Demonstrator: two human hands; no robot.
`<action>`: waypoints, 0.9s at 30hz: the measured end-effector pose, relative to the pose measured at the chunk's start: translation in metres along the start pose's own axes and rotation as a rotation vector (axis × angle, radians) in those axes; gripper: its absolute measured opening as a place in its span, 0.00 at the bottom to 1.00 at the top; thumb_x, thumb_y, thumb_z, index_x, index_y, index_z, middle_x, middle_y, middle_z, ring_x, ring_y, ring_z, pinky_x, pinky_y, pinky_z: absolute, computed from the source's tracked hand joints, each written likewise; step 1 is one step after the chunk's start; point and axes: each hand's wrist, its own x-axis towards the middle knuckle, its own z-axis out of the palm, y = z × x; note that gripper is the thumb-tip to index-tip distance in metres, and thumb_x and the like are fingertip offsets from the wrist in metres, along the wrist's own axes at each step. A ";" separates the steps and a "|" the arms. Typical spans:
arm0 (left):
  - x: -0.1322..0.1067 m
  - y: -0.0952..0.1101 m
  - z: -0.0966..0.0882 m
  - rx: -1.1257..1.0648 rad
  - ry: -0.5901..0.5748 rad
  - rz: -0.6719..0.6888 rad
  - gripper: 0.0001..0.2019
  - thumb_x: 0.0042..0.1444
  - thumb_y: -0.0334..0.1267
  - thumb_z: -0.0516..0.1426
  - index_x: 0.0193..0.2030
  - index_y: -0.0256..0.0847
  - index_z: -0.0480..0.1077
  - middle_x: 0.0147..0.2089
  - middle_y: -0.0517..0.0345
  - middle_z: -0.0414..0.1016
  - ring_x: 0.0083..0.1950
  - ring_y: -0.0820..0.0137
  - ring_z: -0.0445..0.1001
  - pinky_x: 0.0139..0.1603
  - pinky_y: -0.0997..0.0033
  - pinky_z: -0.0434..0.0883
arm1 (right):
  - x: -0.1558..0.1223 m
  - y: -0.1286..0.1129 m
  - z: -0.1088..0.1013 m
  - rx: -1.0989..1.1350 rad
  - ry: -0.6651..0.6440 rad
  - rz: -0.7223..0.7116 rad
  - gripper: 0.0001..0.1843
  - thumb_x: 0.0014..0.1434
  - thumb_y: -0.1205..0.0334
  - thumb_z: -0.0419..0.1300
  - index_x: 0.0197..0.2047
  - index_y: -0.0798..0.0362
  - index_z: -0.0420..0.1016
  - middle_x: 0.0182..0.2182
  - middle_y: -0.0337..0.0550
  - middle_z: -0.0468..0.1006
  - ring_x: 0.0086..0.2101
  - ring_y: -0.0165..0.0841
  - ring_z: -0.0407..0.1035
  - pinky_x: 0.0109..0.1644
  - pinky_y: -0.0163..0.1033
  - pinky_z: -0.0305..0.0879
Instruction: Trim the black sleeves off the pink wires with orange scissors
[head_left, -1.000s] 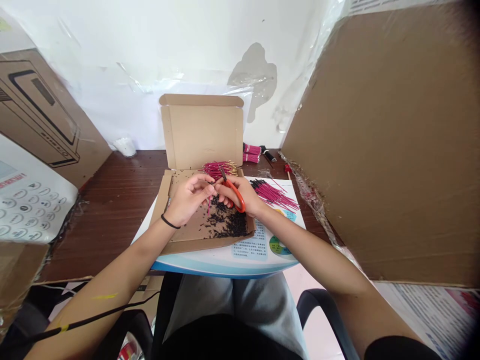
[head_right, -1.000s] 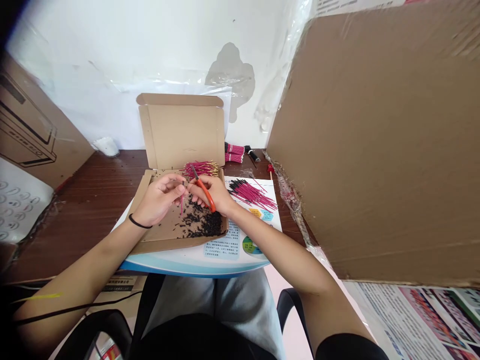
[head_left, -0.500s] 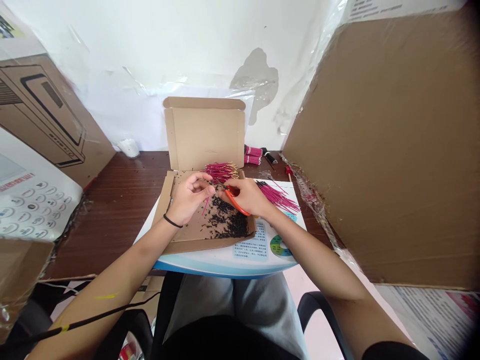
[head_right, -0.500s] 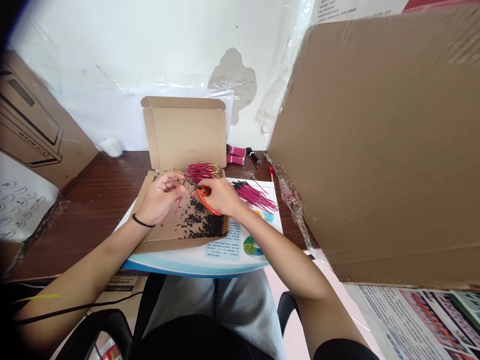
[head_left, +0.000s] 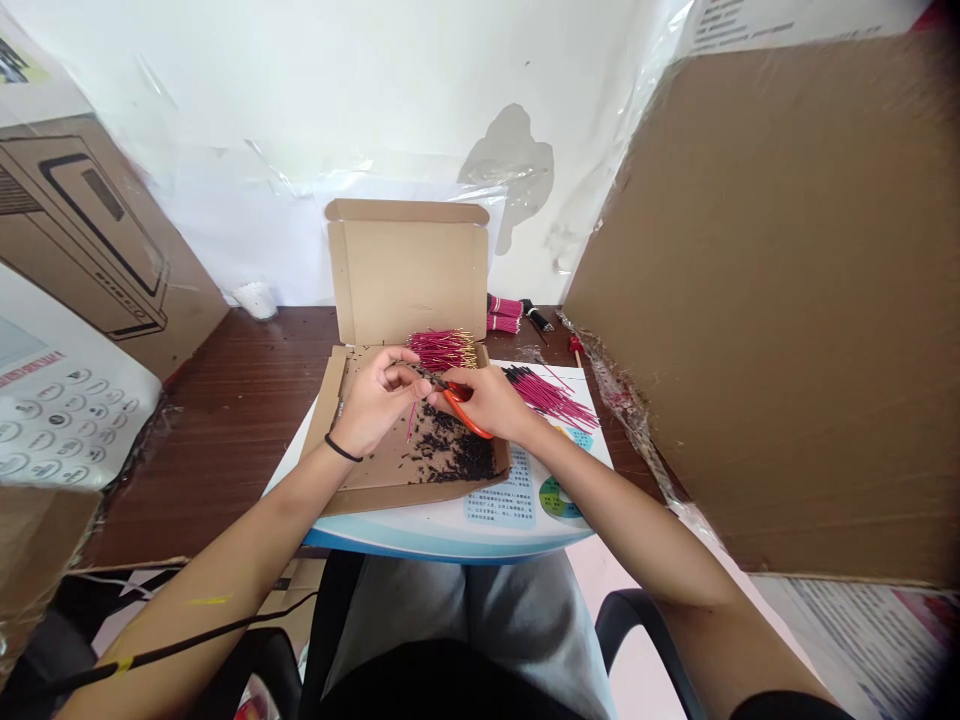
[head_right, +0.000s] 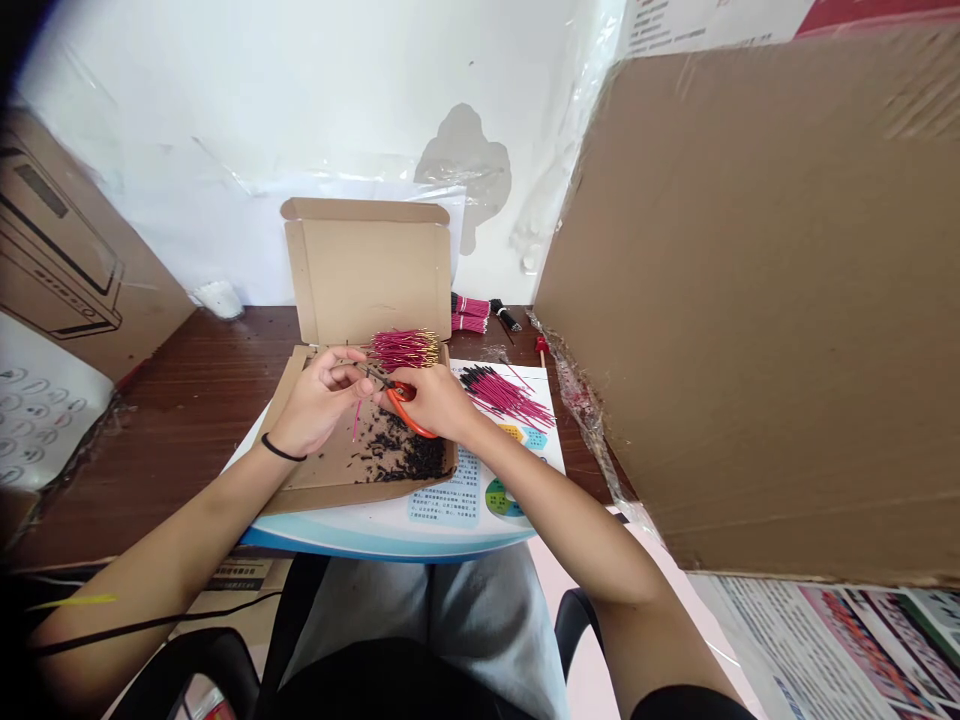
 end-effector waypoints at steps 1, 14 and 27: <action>0.000 0.000 0.000 0.008 0.007 0.009 0.22 0.42 0.46 0.70 0.40 0.40 0.68 0.25 0.64 0.73 0.27 0.74 0.71 0.28 0.73 0.66 | 0.000 0.000 0.000 -0.009 0.018 0.015 0.23 0.59 0.48 0.59 0.21 0.51 0.56 0.18 0.31 0.55 0.25 0.26 0.48 0.31 0.34 0.45; 0.001 -0.002 0.001 -0.006 0.068 0.055 0.22 0.36 0.49 0.72 0.31 0.40 0.68 0.25 0.63 0.72 0.26 0.76 0.69 0.28 0.74 0.66 | -0.002 -0.004 -0.004 -0.004 -0.038 0.032 0.20 0.59 0.47 0.58 0.24 0.51 0.63 0.19 0.31 0.57 0.24 0.26 0.50 0.30 0.34 0.44; 0.002 -0.007 -0.002 0.035 0.036 0.075 0.20 0.40 0.51 0.70 0.28 0.38 0.71 0.27 0.60 0.73 0.28 0.75 0.70 0.30 0.74 0.68 | -0.001 0.000 0.006 -0.028 0.025 -0.031 0.22 0.59 0.44 0.59 0.23 0.52 0.64 0.20 0.33 0.59 0.25 0.27 0.51 0.31 0.34 0.46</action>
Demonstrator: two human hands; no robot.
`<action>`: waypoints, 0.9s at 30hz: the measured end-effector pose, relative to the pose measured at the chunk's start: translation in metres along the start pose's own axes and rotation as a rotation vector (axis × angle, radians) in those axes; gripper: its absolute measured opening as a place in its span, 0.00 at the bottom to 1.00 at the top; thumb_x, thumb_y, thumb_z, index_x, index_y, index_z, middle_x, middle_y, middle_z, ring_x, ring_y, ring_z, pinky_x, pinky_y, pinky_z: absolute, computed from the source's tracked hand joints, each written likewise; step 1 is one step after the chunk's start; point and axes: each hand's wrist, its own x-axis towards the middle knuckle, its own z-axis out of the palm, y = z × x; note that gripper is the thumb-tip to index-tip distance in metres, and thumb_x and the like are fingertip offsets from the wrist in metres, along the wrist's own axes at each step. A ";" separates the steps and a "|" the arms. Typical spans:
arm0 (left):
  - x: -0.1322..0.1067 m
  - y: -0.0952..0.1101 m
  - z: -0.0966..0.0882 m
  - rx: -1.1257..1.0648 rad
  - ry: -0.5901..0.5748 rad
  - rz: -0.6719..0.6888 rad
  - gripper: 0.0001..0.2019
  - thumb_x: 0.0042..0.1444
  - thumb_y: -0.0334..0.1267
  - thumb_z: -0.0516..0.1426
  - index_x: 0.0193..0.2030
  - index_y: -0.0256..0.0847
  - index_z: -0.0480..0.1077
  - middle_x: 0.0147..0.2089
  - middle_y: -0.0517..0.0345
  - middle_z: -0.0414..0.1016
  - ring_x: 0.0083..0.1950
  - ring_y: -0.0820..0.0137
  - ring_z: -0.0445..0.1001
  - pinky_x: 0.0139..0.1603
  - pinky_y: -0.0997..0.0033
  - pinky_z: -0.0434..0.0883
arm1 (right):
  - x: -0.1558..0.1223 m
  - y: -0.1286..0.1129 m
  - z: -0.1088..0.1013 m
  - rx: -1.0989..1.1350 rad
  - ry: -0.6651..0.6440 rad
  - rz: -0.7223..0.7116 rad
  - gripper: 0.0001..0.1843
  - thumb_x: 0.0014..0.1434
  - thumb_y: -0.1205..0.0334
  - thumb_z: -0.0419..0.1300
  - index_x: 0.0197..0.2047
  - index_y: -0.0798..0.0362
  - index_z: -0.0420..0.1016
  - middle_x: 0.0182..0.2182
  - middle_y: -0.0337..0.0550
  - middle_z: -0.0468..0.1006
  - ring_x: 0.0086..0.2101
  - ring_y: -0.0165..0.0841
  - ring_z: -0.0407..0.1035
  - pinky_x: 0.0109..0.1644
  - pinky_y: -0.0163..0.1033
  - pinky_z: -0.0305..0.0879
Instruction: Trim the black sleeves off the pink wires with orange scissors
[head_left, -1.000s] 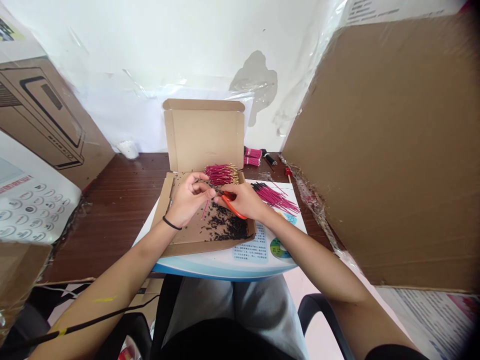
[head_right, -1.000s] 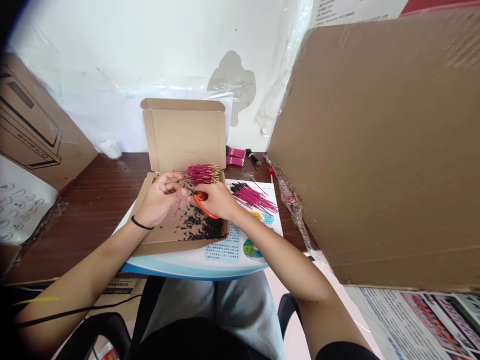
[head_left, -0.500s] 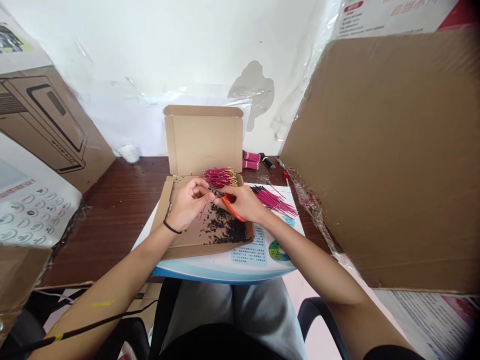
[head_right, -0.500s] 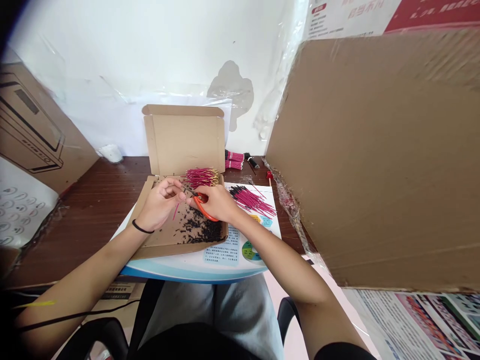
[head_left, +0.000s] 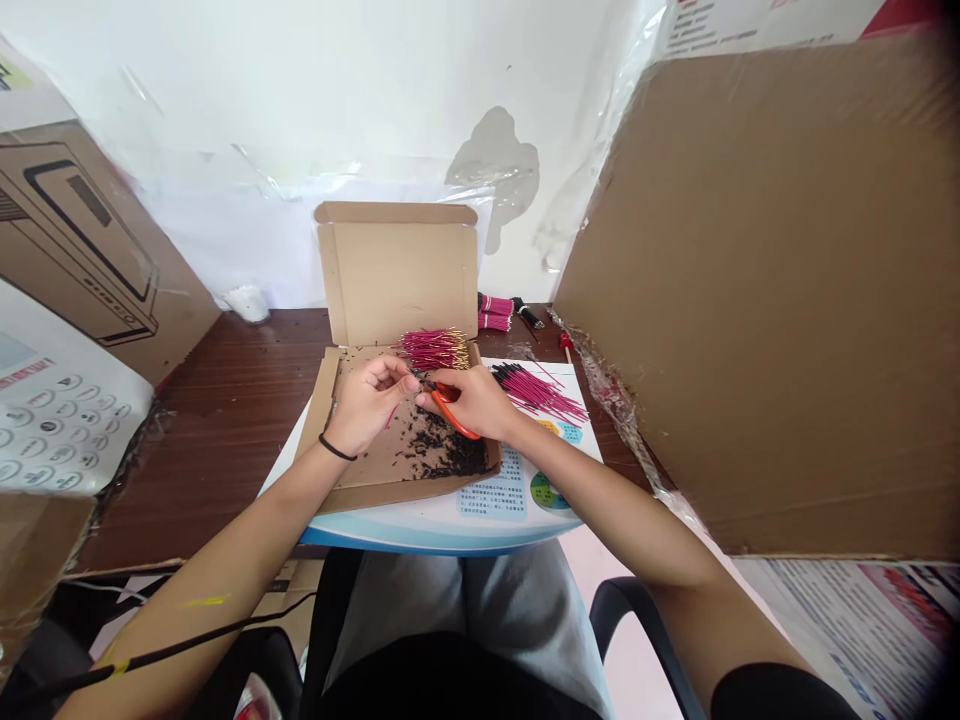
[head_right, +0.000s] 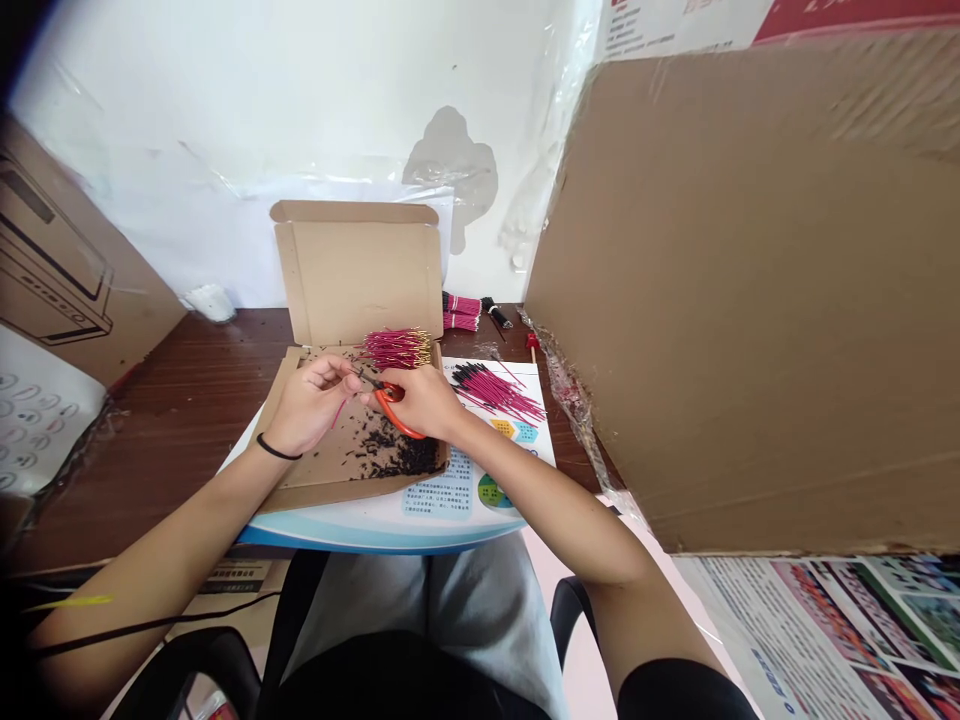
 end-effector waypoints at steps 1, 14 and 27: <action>0.000 0.000 -0.001 -0.006 -0.001 0.002 0.19 0.43 0.51 0.69 0.29 0.38 0.71 0.28 0.59 0.73 0.29 0.74 0.71 0.31 0.73 0.68 | 0.000 -0.001 0.000 0.001 0.009 0.011 0.24 0.59 0.42 0.59 0.23 0.52 0.63 0.20 0.32 0.59 0.25 0.27 0.51 0.31 0.34 0.46; -0.005 -0.002 -0.001 0.368 0.019 0.166 0.10 0.53 0.45 0.63 0.31 0.40 0.73 0.28 0.58 0.77 0.29 0.71 0.72 0.32 0.71 0.67 | -0.001 -0.002 0.005 -0.084 0.055 0.088 0.21 0.59 0.46 0.61 0.23 0.52 0.69 0.19 0.35 0.64 0.24 0.28 0.51 0.30 0.35 0.46; -0.008 -0.002 0.001 0.247 0.026 0.158 0.19 0.55 0.55 0.60 0.28 0.39 0.70 0.25 0.59 0.71 0.28 0.71 0.69 0.30 0.71 0.65 | -0.002 -0.001 0.006 -0.266 0.055 0.043 0.26 0.60 0.37 0.57 0.35 0.52 0.81 0.23 0.45 0.75 0.27 0.34 0.66 0.32 0.36 0.48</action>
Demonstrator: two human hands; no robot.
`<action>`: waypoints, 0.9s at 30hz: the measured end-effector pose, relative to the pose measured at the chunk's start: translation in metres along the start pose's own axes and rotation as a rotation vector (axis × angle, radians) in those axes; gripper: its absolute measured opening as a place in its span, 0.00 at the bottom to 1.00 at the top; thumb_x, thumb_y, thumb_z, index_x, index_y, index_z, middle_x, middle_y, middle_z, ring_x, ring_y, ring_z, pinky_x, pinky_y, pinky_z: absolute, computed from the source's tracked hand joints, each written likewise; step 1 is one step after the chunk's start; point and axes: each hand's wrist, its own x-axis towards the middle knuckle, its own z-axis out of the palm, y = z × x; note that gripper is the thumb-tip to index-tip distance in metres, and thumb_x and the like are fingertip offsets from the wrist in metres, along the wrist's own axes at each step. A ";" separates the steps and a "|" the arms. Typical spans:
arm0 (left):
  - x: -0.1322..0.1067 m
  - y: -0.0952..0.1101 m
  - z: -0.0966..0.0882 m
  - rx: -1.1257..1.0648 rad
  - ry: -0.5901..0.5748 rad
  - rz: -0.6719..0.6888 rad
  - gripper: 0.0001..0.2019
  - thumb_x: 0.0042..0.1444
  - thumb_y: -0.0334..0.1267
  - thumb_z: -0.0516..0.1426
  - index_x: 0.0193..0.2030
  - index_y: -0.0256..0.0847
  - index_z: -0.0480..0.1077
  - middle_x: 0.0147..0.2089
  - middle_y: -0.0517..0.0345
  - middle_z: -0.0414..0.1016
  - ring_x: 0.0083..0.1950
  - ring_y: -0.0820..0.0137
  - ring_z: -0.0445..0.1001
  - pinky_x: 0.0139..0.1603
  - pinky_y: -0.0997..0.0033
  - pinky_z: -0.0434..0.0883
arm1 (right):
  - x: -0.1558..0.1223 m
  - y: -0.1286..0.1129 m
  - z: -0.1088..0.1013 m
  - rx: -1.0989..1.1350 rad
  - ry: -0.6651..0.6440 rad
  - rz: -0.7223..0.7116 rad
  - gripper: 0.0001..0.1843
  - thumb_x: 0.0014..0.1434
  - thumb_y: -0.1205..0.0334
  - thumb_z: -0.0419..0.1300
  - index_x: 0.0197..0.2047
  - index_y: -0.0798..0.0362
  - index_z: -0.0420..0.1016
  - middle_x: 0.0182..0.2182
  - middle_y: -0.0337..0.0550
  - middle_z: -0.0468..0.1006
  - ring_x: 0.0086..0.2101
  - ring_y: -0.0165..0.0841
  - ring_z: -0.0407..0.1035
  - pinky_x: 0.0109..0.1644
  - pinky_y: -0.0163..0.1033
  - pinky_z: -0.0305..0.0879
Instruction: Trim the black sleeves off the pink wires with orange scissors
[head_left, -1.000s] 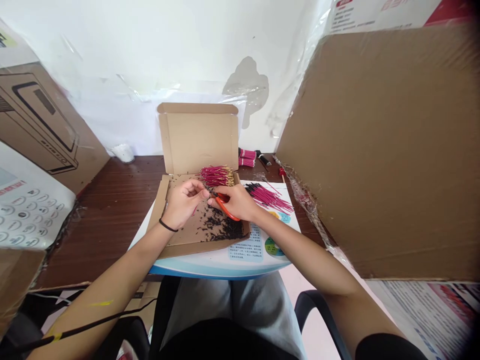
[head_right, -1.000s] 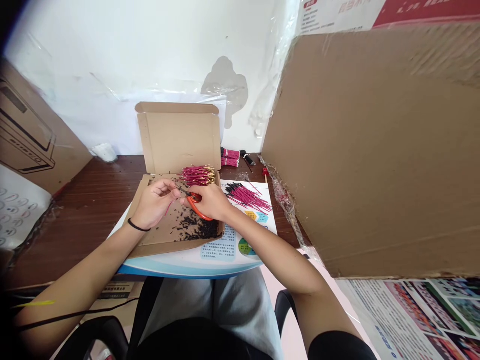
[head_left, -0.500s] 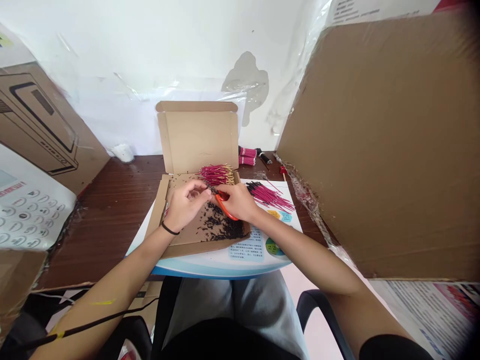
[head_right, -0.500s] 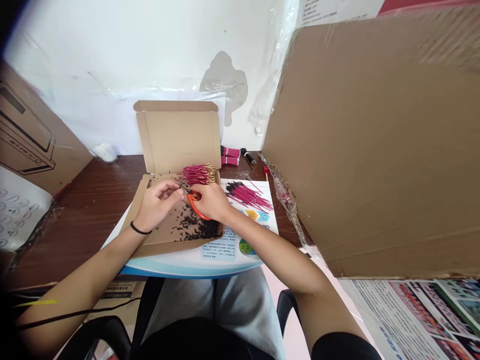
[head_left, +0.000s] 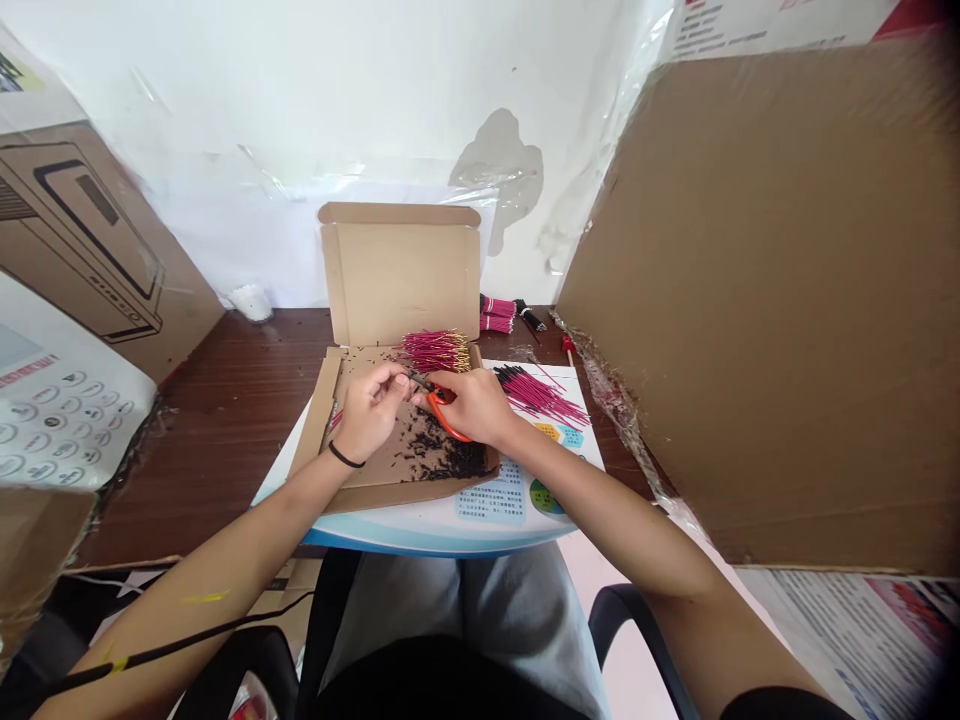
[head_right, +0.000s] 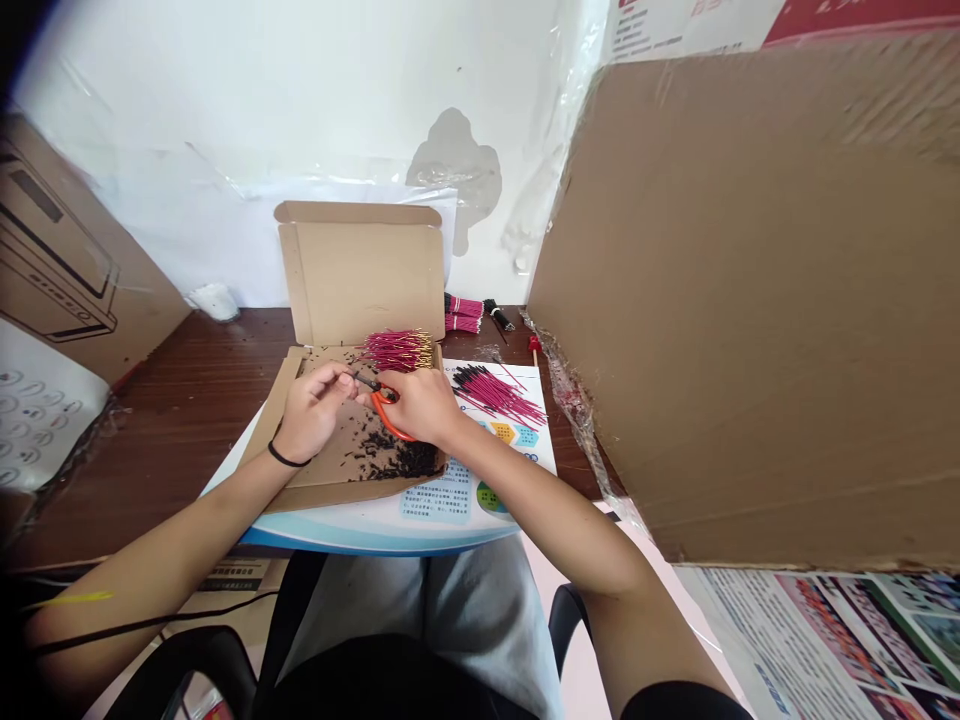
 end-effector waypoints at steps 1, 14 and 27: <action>0.000 0.000 0.000 -0.001 0.000 0.005 0.19 0.55 0.55 0.60 0.27 0.39 0.70 0.25 0.59 0.70 0.28 0.72 0.68 0.30 0.71 0.64 | 0.000 0.000 0.000 -0.015 -0.002 -0.006 0.26 0.60 0.37 0.57 0.36 0.52 0.81 0.23 0.45 0.76 0.28 0.35 0.67 0.32 0.37 0.48; 0.003 -0.005 0.000 -0.396 -0.225 -0.225 0.19 0.55 0.50 0.61 0.24 0.40 0.62 0.20 0.64 0.57 0.23 0.75 0.57 0.25 0.72 0.61 | 0.000 0.000 -0.003 -0.128 -0.032 -0.028 0.22 0.61 0.41 0.59 0.45 0.49 0.82 0.29 0.45 0.82 0.31 0.34 0.73 0.33 0.36 0.50; 0.000 -0.010 0.002 0.103 0.094 0.037 0.20 0.55 0.57 0.59 0.34 0.39 0.70 0.29 0.57 0.75 0.30 0.72 0.73 0.32 0.71 0.70 | 0.001 -0.002 0.000 -0.020 -0.025 0.005 0.27 0.61 0.37 0.56 0.31 0.54 0.78 0.23 0.40 0.74 0.26 0.29 0.63 0.31 0.34 0.46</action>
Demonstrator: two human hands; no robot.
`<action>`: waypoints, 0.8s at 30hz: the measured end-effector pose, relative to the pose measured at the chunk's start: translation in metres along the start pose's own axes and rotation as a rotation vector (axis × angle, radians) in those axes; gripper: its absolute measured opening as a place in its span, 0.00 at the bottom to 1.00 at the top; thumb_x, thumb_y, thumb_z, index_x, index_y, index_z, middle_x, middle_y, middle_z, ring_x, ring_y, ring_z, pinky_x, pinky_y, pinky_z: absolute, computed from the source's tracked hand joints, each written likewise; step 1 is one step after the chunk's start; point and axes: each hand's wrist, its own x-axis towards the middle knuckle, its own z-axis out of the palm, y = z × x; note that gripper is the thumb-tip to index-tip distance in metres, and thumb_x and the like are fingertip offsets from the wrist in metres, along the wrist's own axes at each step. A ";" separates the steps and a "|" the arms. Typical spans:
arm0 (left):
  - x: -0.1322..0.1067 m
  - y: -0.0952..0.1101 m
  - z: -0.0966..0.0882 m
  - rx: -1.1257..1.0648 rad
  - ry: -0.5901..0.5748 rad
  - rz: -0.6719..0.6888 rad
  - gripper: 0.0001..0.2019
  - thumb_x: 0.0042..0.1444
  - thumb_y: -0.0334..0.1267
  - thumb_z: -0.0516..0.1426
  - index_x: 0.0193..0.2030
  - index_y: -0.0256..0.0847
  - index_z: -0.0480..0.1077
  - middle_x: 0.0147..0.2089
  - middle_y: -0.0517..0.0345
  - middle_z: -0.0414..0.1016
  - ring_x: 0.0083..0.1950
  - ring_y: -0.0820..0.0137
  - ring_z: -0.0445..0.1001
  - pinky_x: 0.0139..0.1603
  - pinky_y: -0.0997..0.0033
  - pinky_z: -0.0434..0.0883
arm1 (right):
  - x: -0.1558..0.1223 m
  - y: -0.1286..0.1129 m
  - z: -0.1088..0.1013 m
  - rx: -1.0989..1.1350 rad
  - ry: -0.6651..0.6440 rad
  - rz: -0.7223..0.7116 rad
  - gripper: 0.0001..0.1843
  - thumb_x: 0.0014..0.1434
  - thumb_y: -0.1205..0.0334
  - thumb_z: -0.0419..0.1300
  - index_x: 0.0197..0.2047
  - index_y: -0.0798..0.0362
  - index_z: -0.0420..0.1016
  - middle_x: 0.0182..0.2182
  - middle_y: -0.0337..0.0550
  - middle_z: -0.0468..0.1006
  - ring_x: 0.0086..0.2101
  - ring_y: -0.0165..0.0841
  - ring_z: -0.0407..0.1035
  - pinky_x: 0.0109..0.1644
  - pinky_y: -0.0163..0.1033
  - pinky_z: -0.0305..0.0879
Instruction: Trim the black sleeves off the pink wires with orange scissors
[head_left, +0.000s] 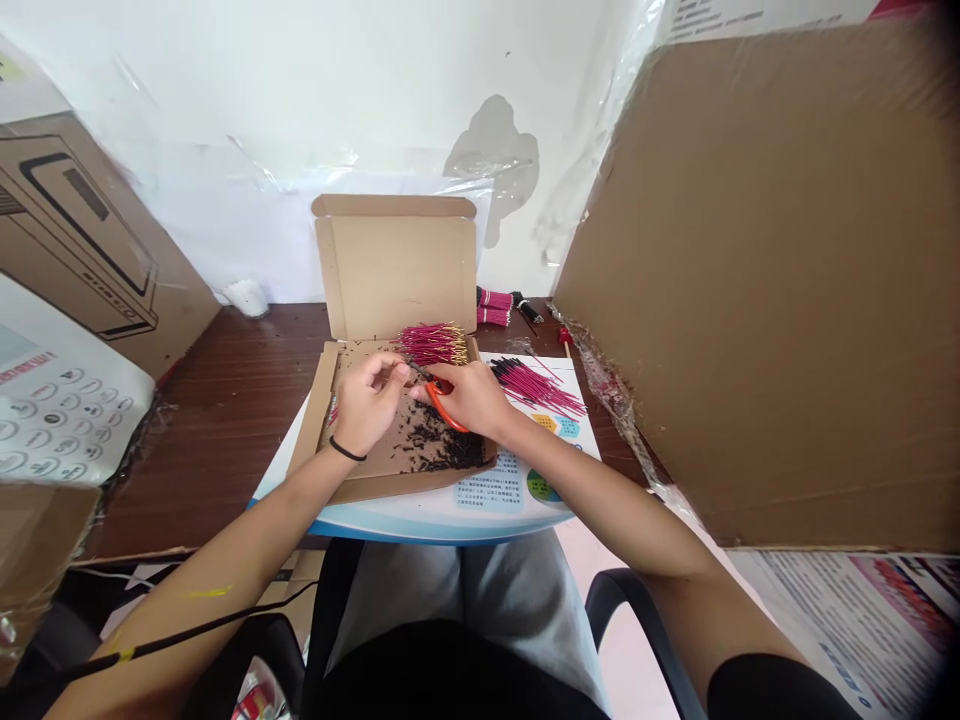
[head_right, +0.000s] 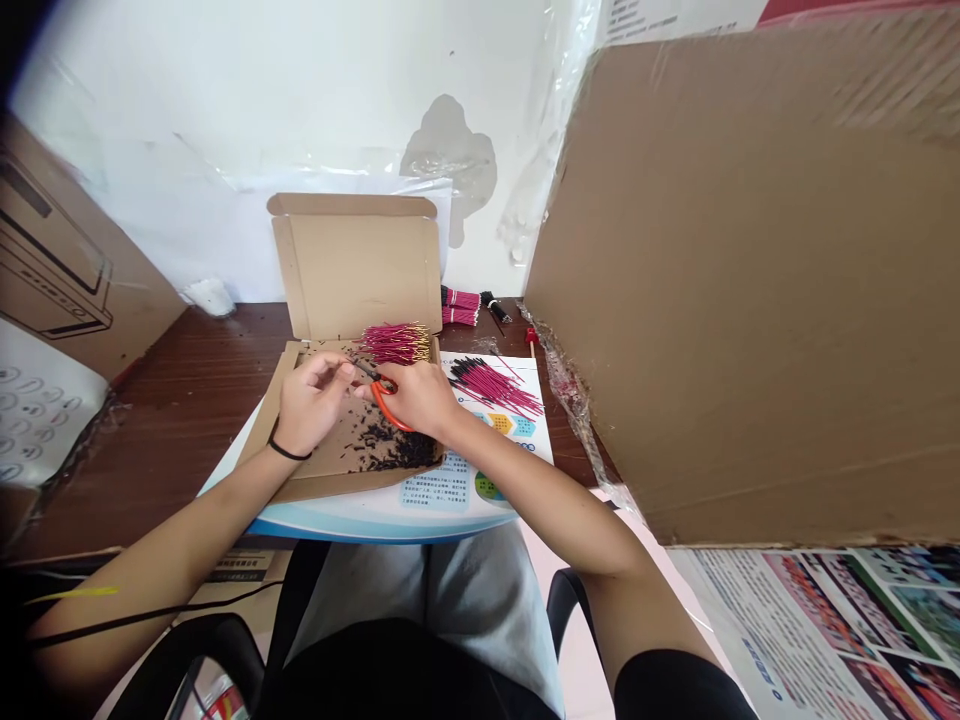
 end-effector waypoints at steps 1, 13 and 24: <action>0.000 0.001 0.000 -0.006 -0.004 -0.002 0.21 0.56 0.58 0.58 0.34 0.39 0.70 0.28 0.58 0.74 0.28 0.72 0.72 0.30 0.72 0.70 | 0.000 0.000 0.001 -0.006 -0.003 0.001 0.27 0.61 0.37 0.56 0.32 0.53 0.78 0.23 0.40 0.74 0.26 0.29 0.63 0.31 0.34 0.46; 0.001 -0.003 -0.005 0.090 -0.210 0.073 0.22 0.66 0.55 0.45 0.30 0.42 0.62 0.22 0.63 0.65 0.22 0.75 0.65 0.25 0.73 0.64 | -0.001 -0.001 0.000 -0.184 -0.053 0.032 0.23 0.61 0.39 0.58 0.42 0.49 0.81 0.30 0.46 0.82 0.34 0.38 0.74 0.33 0.36 0.48; 0.001 -0.010 0.003 0.107 0.087 0.014 0.14 0.55 0.50 0.60 0.37 0.40 0.70 0.34 0.55 0.77 0.36 0.69 0.77 0.36 0.69 0.73 | 0.001 -0.001 0.003 -0.137 -0.036 0.111 0.27 0.62 0.36 0.54 0.39 0.50 0.81 0.31 0.47 0.82 0.34 0.39 0.75 0.33 0.36 0.50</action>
